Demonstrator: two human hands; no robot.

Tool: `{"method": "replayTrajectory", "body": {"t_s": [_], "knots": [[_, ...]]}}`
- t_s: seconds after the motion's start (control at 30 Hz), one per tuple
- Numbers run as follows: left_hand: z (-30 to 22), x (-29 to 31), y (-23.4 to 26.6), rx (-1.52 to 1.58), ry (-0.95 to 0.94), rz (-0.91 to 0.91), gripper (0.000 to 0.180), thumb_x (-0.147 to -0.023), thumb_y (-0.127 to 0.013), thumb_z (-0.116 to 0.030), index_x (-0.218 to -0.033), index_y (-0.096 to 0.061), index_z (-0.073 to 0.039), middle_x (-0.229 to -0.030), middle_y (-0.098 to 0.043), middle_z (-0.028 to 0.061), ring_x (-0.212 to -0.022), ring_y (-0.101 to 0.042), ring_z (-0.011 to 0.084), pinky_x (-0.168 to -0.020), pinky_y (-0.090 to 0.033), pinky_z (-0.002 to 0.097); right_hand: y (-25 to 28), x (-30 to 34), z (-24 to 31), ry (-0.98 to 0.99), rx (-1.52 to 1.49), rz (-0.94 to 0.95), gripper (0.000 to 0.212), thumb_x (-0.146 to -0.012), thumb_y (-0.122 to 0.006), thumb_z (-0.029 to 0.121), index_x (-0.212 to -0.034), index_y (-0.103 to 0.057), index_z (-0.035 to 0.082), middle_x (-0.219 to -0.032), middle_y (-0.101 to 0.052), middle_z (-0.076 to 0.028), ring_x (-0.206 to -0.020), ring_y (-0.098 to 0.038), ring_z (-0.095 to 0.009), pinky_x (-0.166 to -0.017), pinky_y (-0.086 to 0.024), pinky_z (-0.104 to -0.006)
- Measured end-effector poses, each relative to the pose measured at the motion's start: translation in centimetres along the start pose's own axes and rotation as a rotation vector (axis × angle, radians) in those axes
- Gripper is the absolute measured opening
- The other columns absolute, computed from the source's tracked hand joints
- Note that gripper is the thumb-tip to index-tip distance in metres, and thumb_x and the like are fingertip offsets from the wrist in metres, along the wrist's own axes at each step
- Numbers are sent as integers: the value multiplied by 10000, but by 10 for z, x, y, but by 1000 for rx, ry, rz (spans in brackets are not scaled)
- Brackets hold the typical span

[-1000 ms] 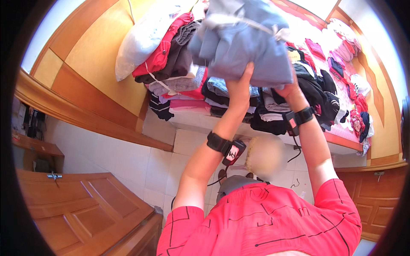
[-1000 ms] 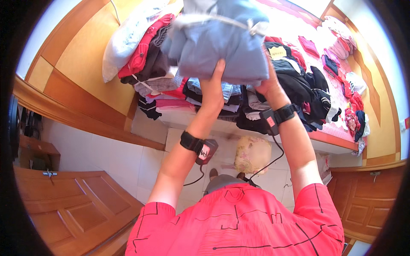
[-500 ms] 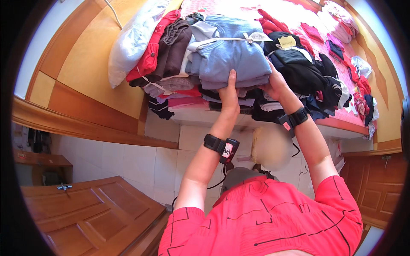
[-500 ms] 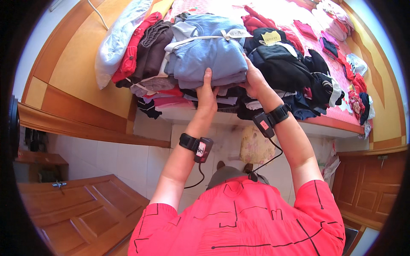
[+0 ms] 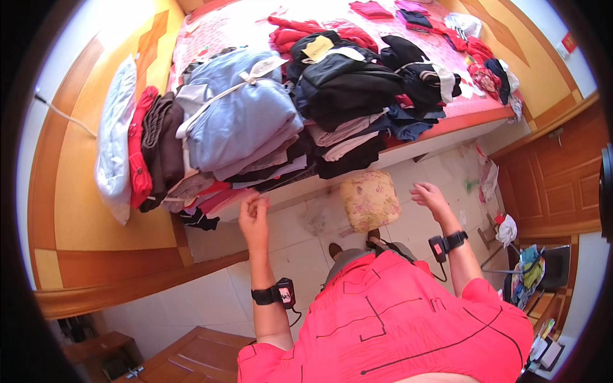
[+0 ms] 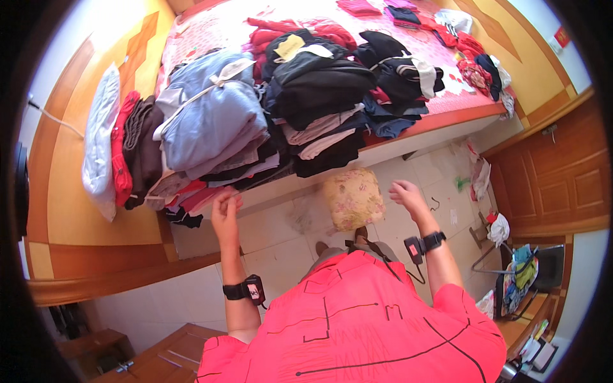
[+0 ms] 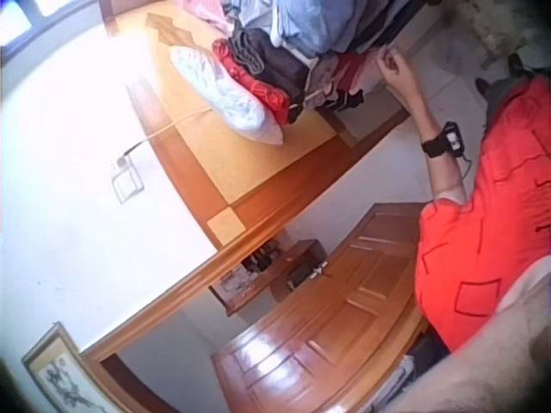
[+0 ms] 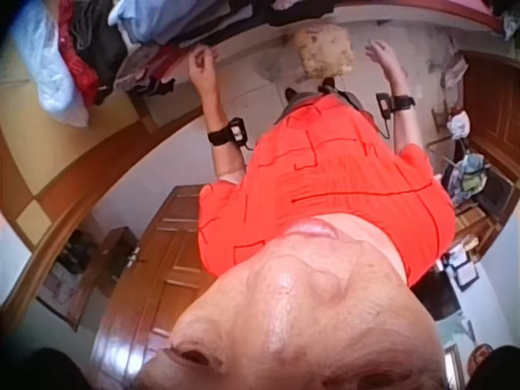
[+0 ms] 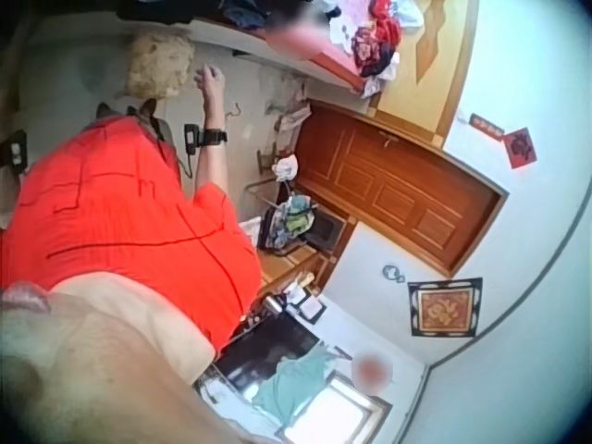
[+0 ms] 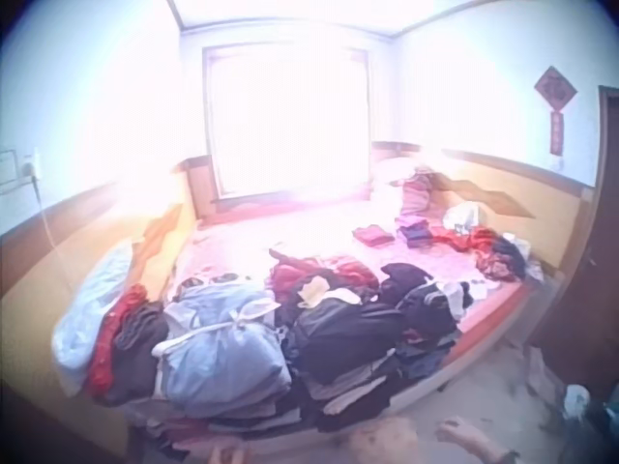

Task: The person ties bundles of folded clothes with white ribbons on a bed and moves the bundles between stacks.

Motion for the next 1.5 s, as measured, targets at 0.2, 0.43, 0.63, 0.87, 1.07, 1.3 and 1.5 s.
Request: {"method": "replayTrajectory", "body": {"t_s": [0.2,0.43,0.63,0.87,1.07,1.3,1.5], "knots": [[27,7,-15,-133,144,161,250,-898,-579,-133,-1088,-555,27,-967,-645,97,-854,-615,149,-769,-484,256,52,43,-92,-242,-277,-261,366,-906,-529,286,-1181,-557,47,-1064,-649,-131,-865,-636,-186,-727,-502,-279],[40,11,-48,-491,60,350,298,-878,-598,-185,-1096,-569,16,-954,-646,96,-849,-610,137,-761,-486,266,24,32,-84,-157,-187,50,389,-922,-535,343,-1179,-559,51,-1067,-643,-110,-880,-625,-168,-765,-488,-280],[43,44,-62,-637,133,413,343,-878,-607,-202,-1141,-556,12,-954,-630,81,-870,-584,142,-770,-471,271,44,16,-76,-123,-102,141,411,-933,-533,357,-1205,-548,49,-1036,-648,-84,-847,-622,-138,-746,-492,-256],[55,90,-66,-856,285,283,404,-855,-622,-251,-1159,-561,8,-977,-656,150,-869,-622,201,-764,-493,314,105,-3,-98,-143,-72,198,402,-924,-537,364,-1184,-557,57,-1037,-651,-87,-872,-623,-158,-768,-483,-278],[77,113,-98,-886,258,183,523,-852,-627,-277,-1270,-465,-8,-1183,-554,205,-953,-606,233,-806,-486,328,169,-13,-122,-186,-68,173,415,-916,-549,360,-1196,-552,55,-1034,-655,-86,-866,-626,-153,-763,-486,-273],[95,104,-159,-444,338,61,673,-880,-598,-272,-1409,-254,-37,-1356,-407,230,-1087,-556,291,-909,-456,393,227,-22,-152,-242,-65,154,394,-902,-575,358,-1162,-571,62,-1006,-663,-80,-803,-630,-133,-712,-491,-255],[98,41,-173,-41,273,-147,649,-914,-575,-224,-1421,-209,-51,-1244,-461,207,-1100,-546,284,-916,-466,373,267,-33,-178,-273,-79,145,371,-907,-571,352,-1135,-577,59,-987,-662,-71,-793,-627,-115,-697,-490,-243]]}}
Point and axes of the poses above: each hand's wrist, its own x-axis away from the middle knuckle, its own y-axis out of the back of the hand, z = x × y, the point moved 5 cm from there along -x, towards the middle knuckle
